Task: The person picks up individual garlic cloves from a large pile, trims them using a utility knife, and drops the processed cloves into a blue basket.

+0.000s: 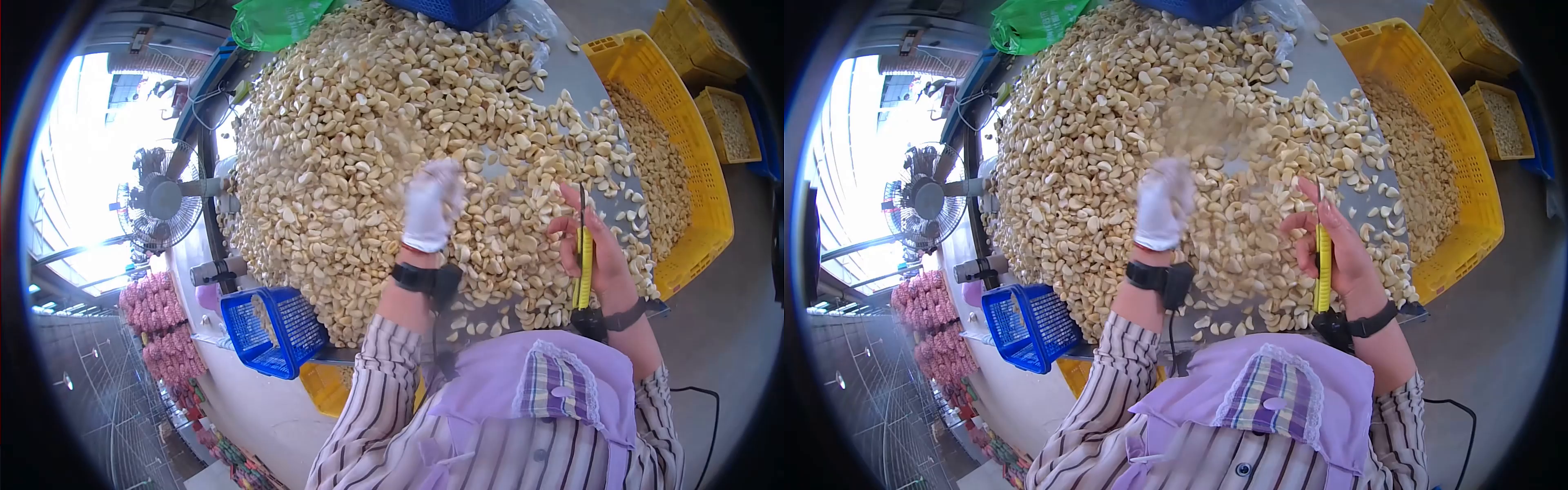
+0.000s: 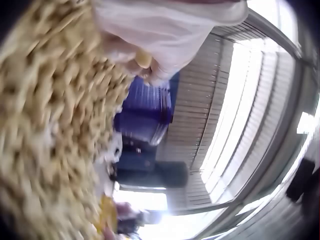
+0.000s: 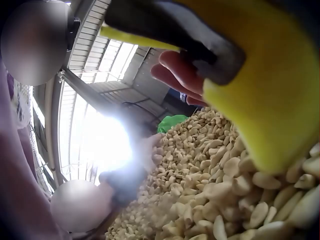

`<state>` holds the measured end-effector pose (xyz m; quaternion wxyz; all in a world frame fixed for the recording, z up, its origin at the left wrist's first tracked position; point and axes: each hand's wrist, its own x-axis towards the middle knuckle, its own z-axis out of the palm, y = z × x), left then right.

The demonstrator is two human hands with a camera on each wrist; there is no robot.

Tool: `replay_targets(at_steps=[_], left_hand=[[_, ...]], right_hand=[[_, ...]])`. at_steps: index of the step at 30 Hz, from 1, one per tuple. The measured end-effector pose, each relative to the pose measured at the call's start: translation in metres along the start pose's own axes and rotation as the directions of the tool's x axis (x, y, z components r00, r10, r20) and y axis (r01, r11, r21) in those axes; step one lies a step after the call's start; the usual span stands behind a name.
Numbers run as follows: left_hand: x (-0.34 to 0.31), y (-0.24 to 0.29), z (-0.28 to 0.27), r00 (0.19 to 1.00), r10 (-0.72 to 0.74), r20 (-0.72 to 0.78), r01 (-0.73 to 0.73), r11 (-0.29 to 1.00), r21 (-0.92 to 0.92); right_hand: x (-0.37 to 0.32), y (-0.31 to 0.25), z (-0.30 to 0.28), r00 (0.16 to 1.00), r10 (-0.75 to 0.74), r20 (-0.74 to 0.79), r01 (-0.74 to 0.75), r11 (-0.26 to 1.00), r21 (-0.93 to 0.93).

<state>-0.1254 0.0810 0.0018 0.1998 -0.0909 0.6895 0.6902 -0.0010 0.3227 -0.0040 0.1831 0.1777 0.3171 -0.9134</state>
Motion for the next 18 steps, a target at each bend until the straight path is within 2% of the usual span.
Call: replay_targets(at_steps=[1, 2, 3, 4, 5, 6, 8, 9, 11, 13, 14, 15, 17, 18], left_hand=[[0.01, 0.012, -0.012, 0.978, 0.084, -0.19, -0.084, 0.996, 0.008], [0.037, 0.011, -0.036, 0.834, 0.448, -0.321, -0.321, 0.869, 0.377], [0.064, 0.013, -0.061, 0.574, 0.766, -0.288, -0.405, 0.572, 0.713], [0.077, 0.032, -0.081, 0.426, 0.891, -0.159, -0.33, 0.316, 0.889], [0.086, 0.045, -0.094, 0.29, 0.957, 0.018, -0.195, 0.04, 0.98], [0.098, 0.044, -0.097, 0.285, 0.958, 0.016, -0.19, 0.04, 0.981], [0.117, 0.026, -0.107, 0.437, 0.885, 0.163, -0.06, -0.152, 0.986], [0.119, 0.018, -0.1, 0.585, 0.802, 0.119, 0.012, -0.155, 0.988], [0.113, 0.002, -0.086, 0.682, 0.72, 0.129, -0.112, -0.071, 0.991], [0.102, -0.001, -0.07, 0.661, 0.727, 0.185, -0.256, -0.014, 0.967], [0.098, -0.012, -0.065, 0.634, 0.744, 0.21, -0.37, 0.054, 0.927], [0.093, -0.024, -0.06, 0.604, 0.763, 0.231, -0.478, 0.114, 0.871], [0.066, -0.04, -0.032, 0.806, 0.557, 0.201, -0.42, 0.298, 0.857], [0.05, -0.042, -0.015, 0.807, 0.531, 0.259, -0.456, 0.282, 0.844]], right_hand=[[0.001, 0.002, -0.001, 1.0, -0.002, 0.004, 0.002, 1.0, -0.001], [0.001, 0.004, -0.001, 1.0, 0.002, -0.023, -0.003, 1.0, -0.029], [0.001, 0.004, -0.001, 0.999, 0.006, -0.051, -0.009, 0.998, -0.058], [0.001, 0.003, 0.001, 0.999, 0.004, -0.047, -0.007, 0.998, -0.062], [0.001, 0.001, 0.005, 0.999, 0.009, -0.048, -0.015, 0.994, -0.109], [0.001, 0.001, 0.009, 0.999, 0.016, -0.048, -0.023, 0.988, -0.155], [0.003, 0.001, 0.01, 0.999, 0.032, -0.032, -0.037, 0.987, -0.154], [0.004, 0.001, 0.01, 0.999, 0.045, -0.024, -0.048, 0.987, -0.151], [0.007, 0.001, 0.011, 0.999, 0.047, -0.006, -0.048, 0.988, -0.144], [0.009, 0.0, 0.015, 0.997, 0.065, 0.032, -0.06, 0.989, -0.139], [0.01, 0.001, 0.016, 0.996, 0.078, 0.039, -0.071, 0.987, -0.144], [0.012, 0.004, 0.017, 0.995, 0.067, 0.071, -0.061, 0.995, -0.076], [0.015, 0.007, 0.019, 0.993, 0.05, 0.107, -0.05, 0.999, -0.008], [0.015, 0.008, 0.019, 0.993, 0.043, 0.114, -0.051, 0.996, 0.074]])
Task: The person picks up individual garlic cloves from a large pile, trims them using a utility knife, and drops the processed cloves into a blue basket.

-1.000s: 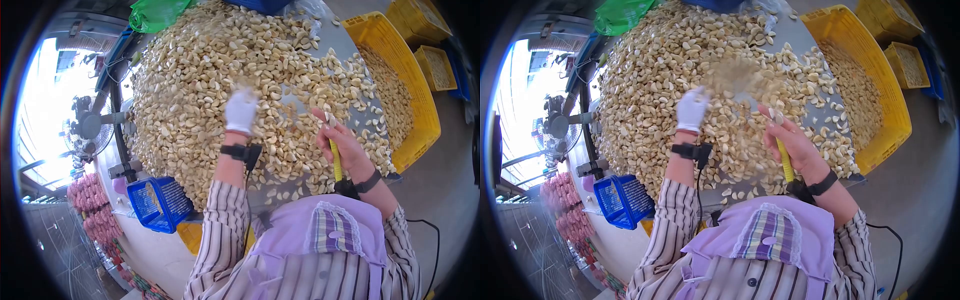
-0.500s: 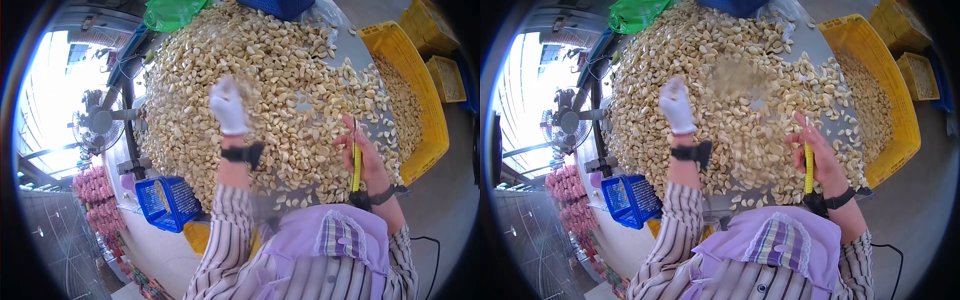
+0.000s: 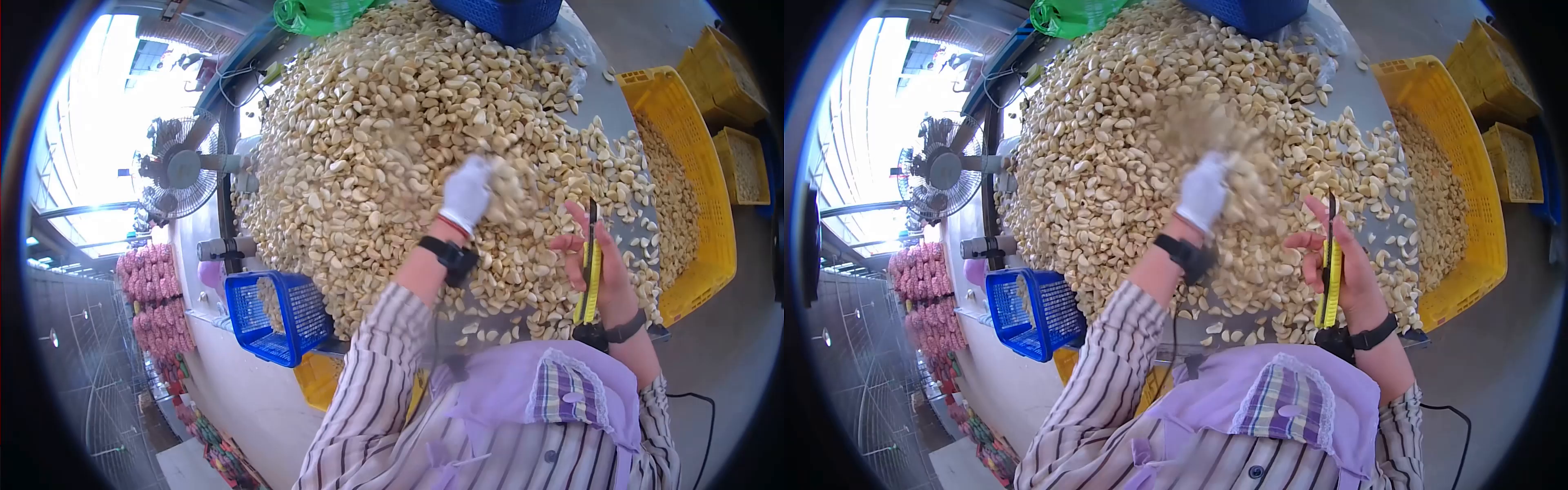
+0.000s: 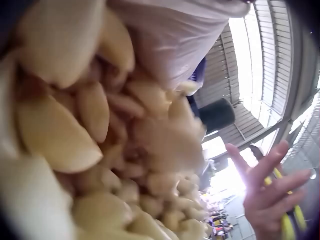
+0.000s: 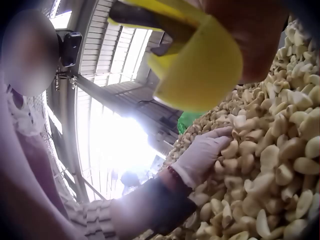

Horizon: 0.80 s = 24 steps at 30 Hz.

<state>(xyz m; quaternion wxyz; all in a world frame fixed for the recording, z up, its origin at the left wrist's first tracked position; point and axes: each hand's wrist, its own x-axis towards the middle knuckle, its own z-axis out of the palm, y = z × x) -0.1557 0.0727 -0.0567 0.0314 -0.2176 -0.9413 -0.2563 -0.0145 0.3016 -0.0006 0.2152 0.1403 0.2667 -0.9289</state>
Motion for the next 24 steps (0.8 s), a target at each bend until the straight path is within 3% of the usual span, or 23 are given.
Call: replay_targets(at_steps=[1, 2, 4, 5, 6, 7, 8, 10, 12, 13, 14, 15, 16, 17, 18, 19, 20, 21, 24], left_hand=[[-0.006, 0.017, 0.002, 0.998, 0.042, 0.048, -0.042, 0.999, -0.012], [-0.01, 0.021, 0.01, 0.998, 0.041, 0.047, -0.041, 0.999, -0.016], [-0.022, 0.025, 0.021, 0.995, 0.094, -0.019, -0.092, 0.882, -0.463], [-0.027, 0.03, 0.012, 0.996, 0.093, -0.012, -0.088, 0.88, -0.467], [-0.029, 0.037, -0.011, 0.955, -0.162, 0.248, 0.296, 0.456, -0.84], [-0.033, 0.039, -0.028, 0.789, -0.213, 0.577, 0.549, -0.176, -0.817], [-0.042, 0.036, -0.033, 0.812, -0.3, 0.501, 0.463, -0.19, -0.866], [-0.043, 0.024, -0.05, 0.771, -0.375, 0.515, 0.433, -0.284, -0.856], [-0.043, -0.011, -0.061, 0.821, -0.312, 0.479, 0.311, -0.459, -0.832], [-0.043, -0.039, -0.061, 0.888, -0.149, 0.434, 0.271, -0.593, -0.758], [-0.039, -0.042, -0.071, 0.828, -0.34, 0.447, 0.248, -0.493, -0.834], [-0.034, -0.051, -0.074, 0.827, -0.338, 0.448, 0.25, -0.493, -0.833], [-0.026, -0.062, -0.073, 0.771, -0.585, 0.25, 0.33, 0.031, -0.944], [-0.018, -0.07, -0.071, 0.733, -0.678, -0.056, 0.426, 0.522, -0.739], [-0.008, -0.068, -0.072, 0.731, -0.68, -0.058, 0.426, 0.521, -0.739], [0.002, -0.065, -0.072, 0.806, -0.572, -0.152, 0.523, 0.809, -0.269], [0.011, -0.058, -0.073, 0.887, -0.433, -0.159, 0.461, 0.839, 0.288], [0.021, -0.042, -0.072, 0.877, -0.465, -0.124, 0.471, 0.778, 0.415], [0.039, -0.055, -0.046, 0.88, -0.45, -0.151, 0.466, 0.761, 0.451]], right_hand=[[0.0, -0.001, 0.0, 1.0, -0.008, 0.005, 0.008, 0.997, 0.08], [-0.003, -0.008, 0.011, 0.995, -0.015, -0.102, 0.019, 0.999, 0.036], [-0.007, -0.012, -0.014, 0.998, -0.058, -0.04, 0.063, 0.992, 0.114], [-0.009, -0.013, -0.023, 0.994, -0.11, 0.023, 0.103, 0.975, 0.195], [-0.013, -0.02, -0.019, 0.991, -0.126, -0.036, 0.131, 0.973, 0.192], [-0.017, -0.022, -0.02, 0.99, -0.131, -0.043, 0.137, 0.971, 0.197], [-0.021, -0.025, -0.023, 0.983, -0.145, -0.108, 0.163, 0.969, 0.186], [-0.026, -0.026, -0.024, 0.962, -0.147, -0.228, 0.188, 0.967, 0.17], [-0.027, -0.021, -0.019, 0.952, -0.122, -0.281, 0.173, 0.971, 0.165], [-0.027, -0.02, -0.017, 0.94, -0.096, -0.327, 0.154, 0.976, 0.156], [-0.026, -0.016, -0.021, 0.951, -0.109, -0.291, 0.149, 0.982, 0.12], [-0.025, -0.013, -0.023, 0.95, -0.109, -0.292, 0.15, 0.981, 0.121], [-0.023, -0.01, -0.024, 0.956, -0.094, -0.279, 0.131, 0.984, 0.117], [-0.021, -0.009, -0.023, 0.961, -0.079, -0.264, 0.111, 0.987, 0.112], [-0.02, -0.009, -0.02, 0.964, -0.072, -0.256, 0.102, 0.989, 0.104], [-0.019, -0.009, -0.018, 0.965, -0.069, -0.253, 0.098, 0.99, 0.103], [-0.017, -0.009, -0.016, 0.966, -0.059, -0.252, 0.083, 0.993, 0.083], [-0.016, -0.008, -0.013, 0.966, -0.051, -0.252, 0.069, 0.996, 0.064], [-0.014, -0.004, -0.005, 0.965, -0.015, -0.263, 0.026, 0.999, 0.039]])
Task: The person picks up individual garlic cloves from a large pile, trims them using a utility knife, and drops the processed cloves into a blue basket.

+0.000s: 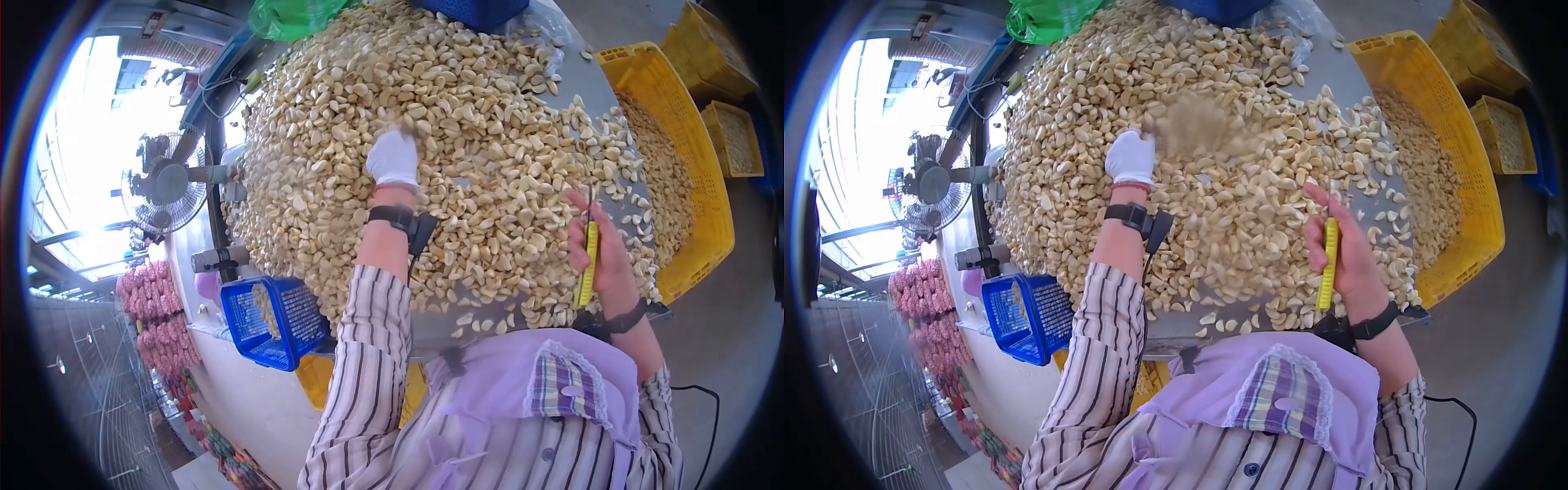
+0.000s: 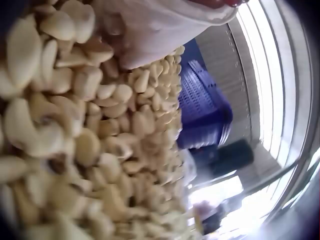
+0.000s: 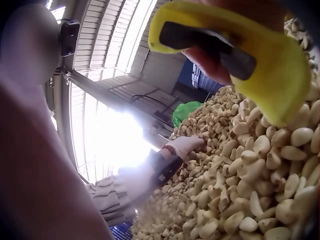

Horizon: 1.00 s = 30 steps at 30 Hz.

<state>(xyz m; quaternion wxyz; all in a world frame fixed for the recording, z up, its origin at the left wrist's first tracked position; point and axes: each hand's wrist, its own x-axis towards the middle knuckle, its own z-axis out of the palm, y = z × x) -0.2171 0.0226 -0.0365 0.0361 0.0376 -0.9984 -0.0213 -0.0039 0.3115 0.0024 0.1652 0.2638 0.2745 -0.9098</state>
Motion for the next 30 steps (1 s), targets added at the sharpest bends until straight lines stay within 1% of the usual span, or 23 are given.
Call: replay_targets(at_steps=[2, 3, 4, 5, 6, 7, 9, 11, 12, 13, 15, 17, 19, 20, 21, 22, 23, 25, 26, 27, 28, 29, 30], left_hand=[[0.011, 0.0, 0.002, 0.995, 0.038, 0.095, -0.03, 0.996, -0.082], [0.009, 0.0, 0.0, 0.994, 0.049, 0.097, -0.041, 0.996, -0.084], [0.002, -0.002, -0.002, 0.937, 0.005, 0.348, 0.199, 0.812, -0.549], [-0.009, 0.0, -0.011, 0.817, 0.101, 0.568, 0.49, 0.399, -0.775], [-0.026, 0.016, -0.032, 0.738, 0.071, 0.672, 0.665, 0.099, -0.74], [-0.042, 0.02, -0.05, 0.701, 0.277, 0.657, 0.693, -0.046, -0.72], [-0.062, 0.024, -0.041, 0.759, 0.414, 0.502, 0.616, -0.207, -0.76], [-0.084, 0.032, -0.047, 0.707, 0.454, 0.543, 0.694, -0.295, -0.657], [-0.09, 0.034, -0.044, 0.67, 0.548, 0.501, 0.728, -0.352, -0.588], [-0.103, 0.039, -0.043, 0.679, 0.493, 0.544, 0.729, -0.364, -0.58], [-0.118, 0.051, -0.047, 0.707, 0.496, 0.503, 0.702, -0.41, -0.582], [-0.129, 0.059, -0.051, 0.698, 0.503, 0.51, 0.713, -0.413, -0.567], [-0.138, 0.062, -0.056, 0.692, 0.504, 0.517, 0.719, -0.415, -0.558], [-0.141, 0.063, -0.059, 0.639, 0.528, 0.559, 0.76, -0.321, -0.565], [-0.144, 0.065, -0.063, 0.585, 0.545, 0.601, 0.792, -0.225, -0.567], [-0.147, 0.069, -0.068, 0.57, 0.598, 0.564, 0.794, -0.222, -0.566], [-0.15, 0.069, -0.066, 0.573, 0.592, 0.567, 0.792, -0.223, -0.569], [-0.158, 0.066, -0.056, 0.517, 0.665, 0.539, 0.828, -0.227, -0.514], [-0.162, 0.064, -0.052, 0.525, 0.721, 0.452, 0.825, -0.302, -0.477], [-0.166, 0.062, -0.05, 0.526, 0.72, 0.453, 0.824, -0.3, -0.48], [-0.17, 0.06, -0.05, 0.566, 0.776, 0.278, 0.817, -0.483, -0.314], [-0.171, 0.06, -0.052, 0.621, 0.778, 0.099, 0.784, -0.612, -0.106], [-0.167, 0.059, -0.062, 0.684, 0.711, 0.163, 0.727, -0.684, -0.064]], right_hand=[[-0.002, 0.002, -0.001, 0.999, -0.019, 0.028, 0.02, 0.999, -0.032], [-0.003, 0.003, -0.001, 0.998, -0.03, 0.06, 0.034, 0.997, -0.063], [-0.005, 0.001, 0.001, 0.998, -0.032, 0.063, 0.036, 0.997, -0.075], [-0.005, 0.001, 0.001, 0.998, -0.038, 0.053, 0.042, 0.997, -0.067], [-0.005, 0.001, 0.002, 0.997, -0.057, 0.054, 0.063, 0.992, -0.112], [-0.005, 0.002, 0.002, 0.996, -0.073, 0.056, 0.081, 0.984, -0.16], [-0.003, 0.005, 0.004, 0.995, -0.077, 0.064, 0.087, 0.982, -0.168], [0.0, 0.01, 0.012, 0.991, -0.103, 0.083, 0.124, 0.938, -0.325], [0.001, 0.009, 0.015, 0.988, -0.088, 0.13, 0.129, 0.929, -0.348], [0.001, 0.011, 0.021, 0.988, -0.091, 0.124, 0.13, 0.927, -0.351], [-0.001, 0.015, 0.036, 0.976, -0.131, 0.176, 0.208, 0.806, -0.554], [-0.003, 0.018, 0.036, 0.983, -0.094, 0.159, 0.172, 0.778, -0.605], [0.004, 0.031, 0.029, 0.925, -0.22, 0.309, 0.379, 0.52, -0.765], [0.008, 0.032, 0.033, 0.885, -0.261, 0.385, 0.464, 0.439, -0.769], [0.004, 0.029, 0.037, 0.884, -0.257, 0.389, 0.466, 0.442, -0.767], [-0.004, 0.024, 0.042, 0.942, -0.16, 0.297, 0.333, 0.583, -0.741], [-0.008, 0.021, 0.047, 0.976, -0.045, 0.212, 0.182, 0.699, -0.691], [-0.005, 0.021, 0.04, 0.98, 0.005, 0.201, 0.143, 0.685, -0.714], [-0.004, 0.022, 0.039, 0.986, 0.004, 0.165, 0.11, 0.728, -0.677], [-0.002, 0.022, 0.037, 0.992, 0.005, 0.128, 0.078, 0.767, -0.636], [-0.001, 0.018, 0.034, 0.999, 0.012, 0.053, 0.023, 0.796, -0.604], [0.001, 0.015, 0.03, 0.998, 0.011, 0.054, 0.024, 0.797, -0.603], [0.003, 0.012, 0.026, 0.999, -0.031, 0.027, 0.04, 0.872, -0.487]])
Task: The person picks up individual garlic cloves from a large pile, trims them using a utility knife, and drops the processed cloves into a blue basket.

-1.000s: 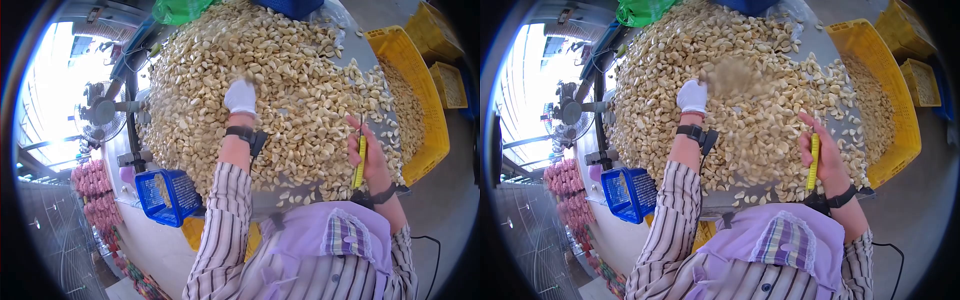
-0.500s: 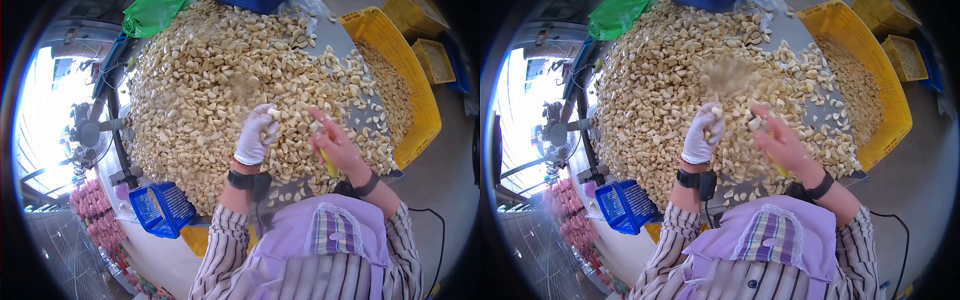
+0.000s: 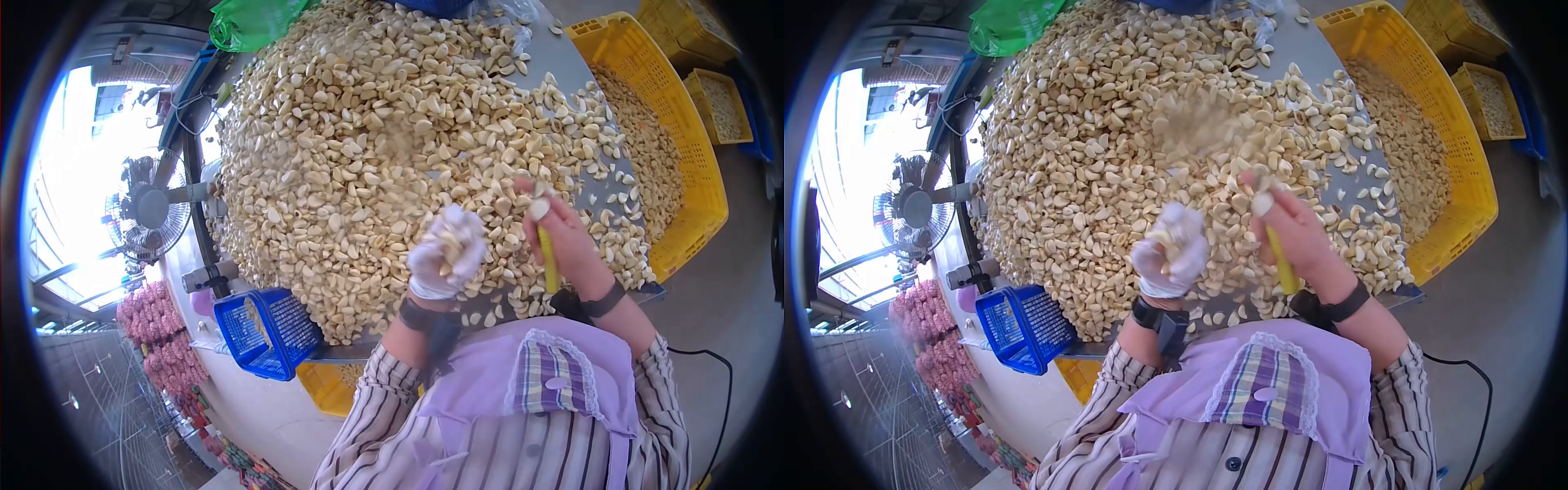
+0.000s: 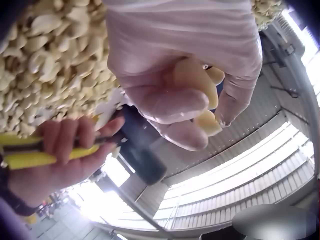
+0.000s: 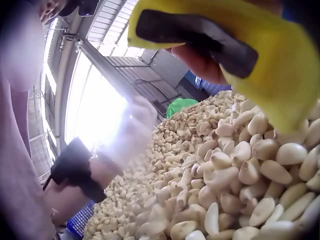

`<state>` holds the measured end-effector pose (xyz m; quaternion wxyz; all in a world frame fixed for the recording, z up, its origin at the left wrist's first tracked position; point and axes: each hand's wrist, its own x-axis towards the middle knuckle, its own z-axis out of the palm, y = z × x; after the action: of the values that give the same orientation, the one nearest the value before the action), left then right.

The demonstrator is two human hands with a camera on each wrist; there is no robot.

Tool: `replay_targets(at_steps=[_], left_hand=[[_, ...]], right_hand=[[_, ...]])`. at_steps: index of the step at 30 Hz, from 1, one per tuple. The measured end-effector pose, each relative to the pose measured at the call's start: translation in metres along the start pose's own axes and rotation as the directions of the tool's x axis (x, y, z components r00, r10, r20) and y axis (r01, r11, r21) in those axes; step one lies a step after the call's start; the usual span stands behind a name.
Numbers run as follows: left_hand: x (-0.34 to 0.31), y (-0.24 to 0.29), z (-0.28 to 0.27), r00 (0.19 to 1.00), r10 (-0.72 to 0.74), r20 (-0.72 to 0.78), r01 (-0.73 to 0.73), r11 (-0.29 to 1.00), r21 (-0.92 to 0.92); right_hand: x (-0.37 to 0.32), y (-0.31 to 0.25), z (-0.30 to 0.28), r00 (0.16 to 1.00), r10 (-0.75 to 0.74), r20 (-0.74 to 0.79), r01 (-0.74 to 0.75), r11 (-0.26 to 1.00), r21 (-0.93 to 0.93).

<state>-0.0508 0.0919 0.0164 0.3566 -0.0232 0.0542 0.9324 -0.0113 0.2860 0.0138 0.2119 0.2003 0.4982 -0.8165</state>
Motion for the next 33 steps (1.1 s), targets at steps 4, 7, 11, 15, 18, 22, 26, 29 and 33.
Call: replay_targets(at_steps=[4, 7, 11, 15, 18, 22, 26, 29, 33], left_hand=[[0.001, 0.071, -0.034, 0.919, 0.302, -0.254, -0.236, 0.936, 0.26], [0.039, 0.1, -0.038, 0.769, 0.539, -0.344, 0.031, 0.506, 0.862], [0.082, 0.1, -0.068, 0.906, 0.424, -0.023, 0.386, -0.799, 0.461], [0.09, 0.08, -0.049, 0.9, 0.395, -0.183, 0.435, -0.789, 0.435], [0.078, 0.07, -0.049, 0.866, 0.368, -0.339, 0.469, -0.361, 0.806], [0.046, 0.047, -0.022, 0.844, 0.157, -0.514, 0.394, 0.468, 0.791], [0.031, 0.017, -0.009, 0.855, 0.215, -0.471, 0.307, 0.522, 0.796], [0.024, 0.007, 0.005, 0.865, 0.192, -0.464, 0.357, 0.415, 0.837], [0.017, 0.0, 0.01, 0.899, 0.125, -0.42, 0.296, 0.534, 0.792]], right_hand=[[0.005, 0.004, -0.013, 0.995, -0.099, -0.009, 0.099, 0.973, 0.207], [0.006, 0.004, -0.008, 0.998, -0.046, -0.032, 0.052, 0.977, 0.208], [0.008, 0.006, -0.002, 1.0, 0.009, -0.001, -0.009, 0.991, 0.135], [0.002, 0.003, -0.007, 0.998, 0.04, -0.039, -0.033, 0.988, 0.148], [0.001, 0.004, -0.015, 0.998, -0.018, -0.055, 0.027, 0.987, 0.159], [0.001, 0.007, -0.012, 0.998, -0.034, -0.062, 0.039, 0.995, 0.089], [-0.003, 0.002, 0.002, 0.999, -0.026, 0.025, 0.029, 0.989, -0.147], [-0.002, 0.005, 0.007, 0.995, -0.012, 0.102, 0.035, 0.974, -0.225], [-0.003, 0.005, 0.005, 0.985, -0.092, 0.144, 0.124, 0.966, -0.228]])
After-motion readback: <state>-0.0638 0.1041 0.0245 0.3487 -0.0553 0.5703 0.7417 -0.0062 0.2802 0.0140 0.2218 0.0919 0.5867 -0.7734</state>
